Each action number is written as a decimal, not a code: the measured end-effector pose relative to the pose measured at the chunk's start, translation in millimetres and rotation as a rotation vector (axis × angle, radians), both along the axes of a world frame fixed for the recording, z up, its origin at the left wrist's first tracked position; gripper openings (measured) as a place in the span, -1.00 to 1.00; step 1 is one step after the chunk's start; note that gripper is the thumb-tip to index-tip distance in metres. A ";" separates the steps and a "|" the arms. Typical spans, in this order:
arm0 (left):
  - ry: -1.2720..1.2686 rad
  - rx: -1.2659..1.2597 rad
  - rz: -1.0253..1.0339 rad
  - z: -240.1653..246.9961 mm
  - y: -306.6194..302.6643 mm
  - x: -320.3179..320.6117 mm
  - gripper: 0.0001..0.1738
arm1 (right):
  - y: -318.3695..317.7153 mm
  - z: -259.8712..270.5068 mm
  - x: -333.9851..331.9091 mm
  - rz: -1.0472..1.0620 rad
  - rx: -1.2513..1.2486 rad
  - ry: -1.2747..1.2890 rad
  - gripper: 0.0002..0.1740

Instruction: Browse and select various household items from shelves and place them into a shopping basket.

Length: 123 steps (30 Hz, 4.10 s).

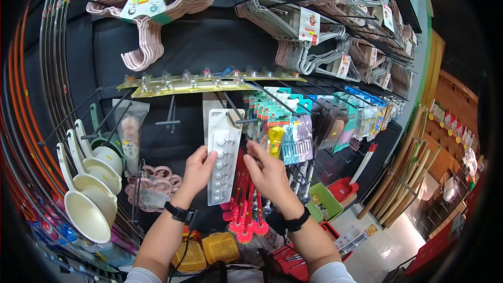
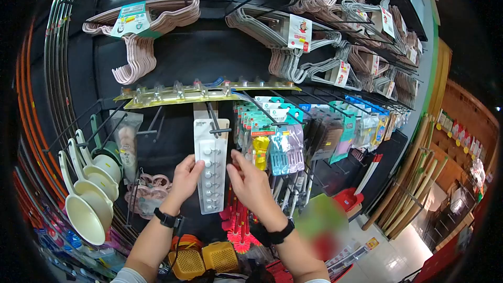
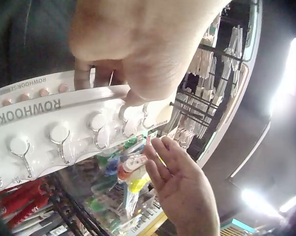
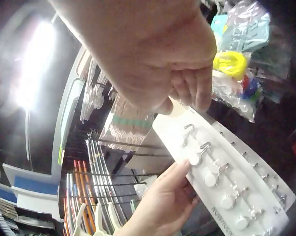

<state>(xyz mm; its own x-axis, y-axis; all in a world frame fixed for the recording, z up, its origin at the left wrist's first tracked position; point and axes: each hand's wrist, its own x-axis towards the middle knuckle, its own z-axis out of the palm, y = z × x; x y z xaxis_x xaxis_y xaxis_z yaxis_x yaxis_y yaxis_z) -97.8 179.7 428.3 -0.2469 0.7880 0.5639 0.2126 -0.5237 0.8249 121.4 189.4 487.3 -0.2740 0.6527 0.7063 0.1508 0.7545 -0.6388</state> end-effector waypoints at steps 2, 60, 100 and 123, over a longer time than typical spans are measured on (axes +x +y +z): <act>-0.002 0.001 0.042 -7.5 25.3 -13.6 -0.74 | -12.9 -6.0 12.6 -0.016 0.007 -0.061 -0.61; 0.223 -1.152 0.049 -334.9 -112.3 144.1 -0.43 | 20.0 -502.4 544.3 -1.080 -0.963 0.185 -0.46; 0.469 -1.021 -0.336 -347.9 -85.8 169.1 -0.46 | -57.9 -365.4 439.5 -0.900 -0.847 0.266 -0.43; 0.267 -0.246 -0.487 -148.9 -115.9 87.3 -0.26 | -88.4 -62.7 120.4 -0.004 -0.277 -0.317 -0.26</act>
